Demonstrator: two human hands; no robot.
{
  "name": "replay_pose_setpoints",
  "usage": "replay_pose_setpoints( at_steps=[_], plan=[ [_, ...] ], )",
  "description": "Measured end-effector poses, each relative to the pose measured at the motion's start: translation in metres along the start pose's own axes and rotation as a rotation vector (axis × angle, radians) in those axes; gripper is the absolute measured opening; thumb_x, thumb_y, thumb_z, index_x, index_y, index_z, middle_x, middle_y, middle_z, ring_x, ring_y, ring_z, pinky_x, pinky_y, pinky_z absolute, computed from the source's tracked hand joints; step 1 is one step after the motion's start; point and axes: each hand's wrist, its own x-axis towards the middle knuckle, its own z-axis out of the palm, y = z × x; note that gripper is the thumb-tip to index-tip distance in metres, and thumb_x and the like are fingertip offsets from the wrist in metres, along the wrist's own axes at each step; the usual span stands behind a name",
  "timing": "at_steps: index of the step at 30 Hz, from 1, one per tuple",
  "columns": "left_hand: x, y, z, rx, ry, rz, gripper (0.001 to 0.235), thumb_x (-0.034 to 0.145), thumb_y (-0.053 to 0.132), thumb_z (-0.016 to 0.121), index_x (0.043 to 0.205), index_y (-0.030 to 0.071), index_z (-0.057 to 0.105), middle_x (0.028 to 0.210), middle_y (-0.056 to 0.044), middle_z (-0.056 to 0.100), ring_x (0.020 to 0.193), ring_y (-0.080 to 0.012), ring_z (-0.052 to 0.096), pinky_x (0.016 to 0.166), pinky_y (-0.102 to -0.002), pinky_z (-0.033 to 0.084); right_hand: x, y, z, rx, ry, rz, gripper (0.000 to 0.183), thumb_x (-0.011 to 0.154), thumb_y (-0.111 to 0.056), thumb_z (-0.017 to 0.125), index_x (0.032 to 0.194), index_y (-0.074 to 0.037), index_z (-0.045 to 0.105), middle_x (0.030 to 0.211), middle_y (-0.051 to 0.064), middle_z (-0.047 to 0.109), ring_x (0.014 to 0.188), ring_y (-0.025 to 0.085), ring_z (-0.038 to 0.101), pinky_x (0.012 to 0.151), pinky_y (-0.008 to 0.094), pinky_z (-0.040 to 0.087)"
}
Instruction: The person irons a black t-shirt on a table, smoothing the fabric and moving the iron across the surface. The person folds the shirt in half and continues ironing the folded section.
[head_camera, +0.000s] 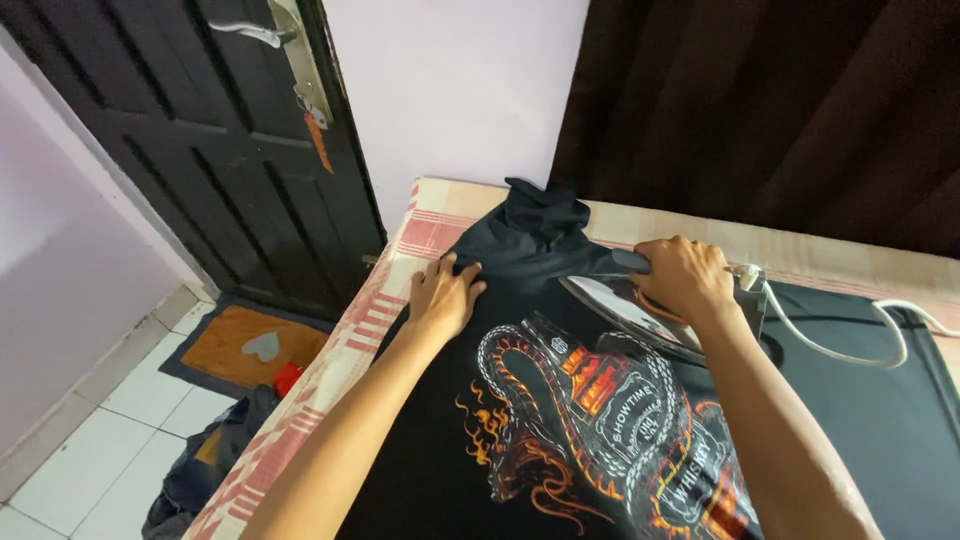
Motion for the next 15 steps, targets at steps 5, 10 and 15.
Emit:
replay_pose_setpoints(
  at_steps=[5, 10, 15],
  plan=[
    [0.063, -0.004, 0.020, -0.075, 0.072, -0.141, 0.048, 0.089, 0.044, 0.047, 0.125, 0.012, 0.045, 0.120, -0.016, 0.048, 0.115, -0.0336, 0.046, 0.092, -0.049, 0.038, 0.004, -0.018, -0.015, -0.025, -0.034, -0.010, 0.030, 0.075, -0.042, 0.056, 0.101, -0.034, 0.066, 0.089, 0.006, 0.071, 0.091, 0.030, 0.067, 0.081, 0.041, 0.052],
    [0.114, -0.018, 0.056, -0.137, 0.056, -0.292, 0.045, 0.080, 0.046, 0.060, 0.105, 0.008, 0.057, 0.104, -0.014, 0.060, 0.105, -0.0332, 0.052, 0.087, -0.047, 0.041, 0.010, -0.025, -0.020, -0.040, -0.099, -0.019, 0.033, 0.075, -0.041, 0.056, 0.106, -0.036, 0.065, 0.092, 0.007, 0.071, 0.094, 0.031, 0.066, 0.084, 0.042, 0.051],
    [0.116, -0.018, 0.050, -0.178, 0.209, -0.347, 0.027, 0.082, 0.039, 0.058, 0.095, 0.015, 0.058, 0.090, -0.008, 0.061, 0.089, -0.0324, 0.060, 0.077, -0.045, 0.047, 0.030, -0.028, 0.003, -0.069, -0.001, -0.018, 0.031, 0.076, -0.041, 0.057, 0.106, -0.033, 0.064, 0.085, 0.010, 0.070, 0.087, 0.034, 0.067, 0.078, 0.044, 0.051]
  ],
)
